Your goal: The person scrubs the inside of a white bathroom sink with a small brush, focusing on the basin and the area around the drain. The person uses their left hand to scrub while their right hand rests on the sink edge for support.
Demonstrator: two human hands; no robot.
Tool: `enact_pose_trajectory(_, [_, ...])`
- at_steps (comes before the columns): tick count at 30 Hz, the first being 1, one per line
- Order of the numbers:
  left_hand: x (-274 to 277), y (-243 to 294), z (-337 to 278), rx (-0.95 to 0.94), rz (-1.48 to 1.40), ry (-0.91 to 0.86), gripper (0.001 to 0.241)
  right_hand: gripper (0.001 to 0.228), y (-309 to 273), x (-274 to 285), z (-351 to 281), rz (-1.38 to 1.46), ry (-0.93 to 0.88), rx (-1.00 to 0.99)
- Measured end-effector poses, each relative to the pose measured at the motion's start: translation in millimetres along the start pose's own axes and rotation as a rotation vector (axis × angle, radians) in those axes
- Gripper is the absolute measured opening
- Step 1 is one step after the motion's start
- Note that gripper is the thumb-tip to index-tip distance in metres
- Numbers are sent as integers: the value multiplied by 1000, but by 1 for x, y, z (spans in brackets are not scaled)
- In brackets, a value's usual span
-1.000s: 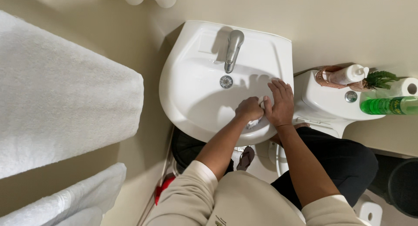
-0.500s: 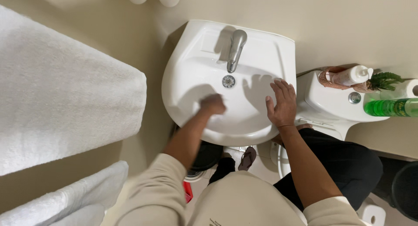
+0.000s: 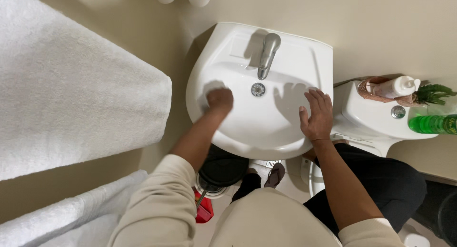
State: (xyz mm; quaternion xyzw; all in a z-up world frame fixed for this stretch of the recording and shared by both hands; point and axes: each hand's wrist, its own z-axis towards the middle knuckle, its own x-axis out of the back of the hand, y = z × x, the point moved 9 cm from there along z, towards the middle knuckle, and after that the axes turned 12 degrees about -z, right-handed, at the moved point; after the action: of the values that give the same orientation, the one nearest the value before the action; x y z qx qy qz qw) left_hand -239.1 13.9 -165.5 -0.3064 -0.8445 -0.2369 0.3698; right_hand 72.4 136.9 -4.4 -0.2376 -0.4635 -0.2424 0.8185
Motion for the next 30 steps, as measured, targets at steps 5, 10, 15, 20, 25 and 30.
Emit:
enact_pose_trajectory(5, [51, 33, -45, -6, -168, 148, 21, 43, 1, -1, -1, 2, -4, -15])
enact_pose_trajectory(10, [-19, 140, -80, -75, -567, -24, 41, 45, 4, -4, -2, 7, -43, -50])
enact_pose_trajectory(15, [4, 180, -102, -229, -572, -161, 57, 43, 1, -4, 5, 31, -40, -24])
enact_pose_trajectory(20, [9, 54, -5, -109, -140, 118, 26, 44, -1, -3, 0, 31, -36, -17])
enact_pose_trajectory(25, [49, 38, -23, -71, -93, 241, 18, 43, 3, -3, 0, 28, -11, -15])
enact_pose_trajectory(30, [-14, 120, -66, -163, -338, 61, 34, 45, 2, -1, 1, 30, -22, -29])
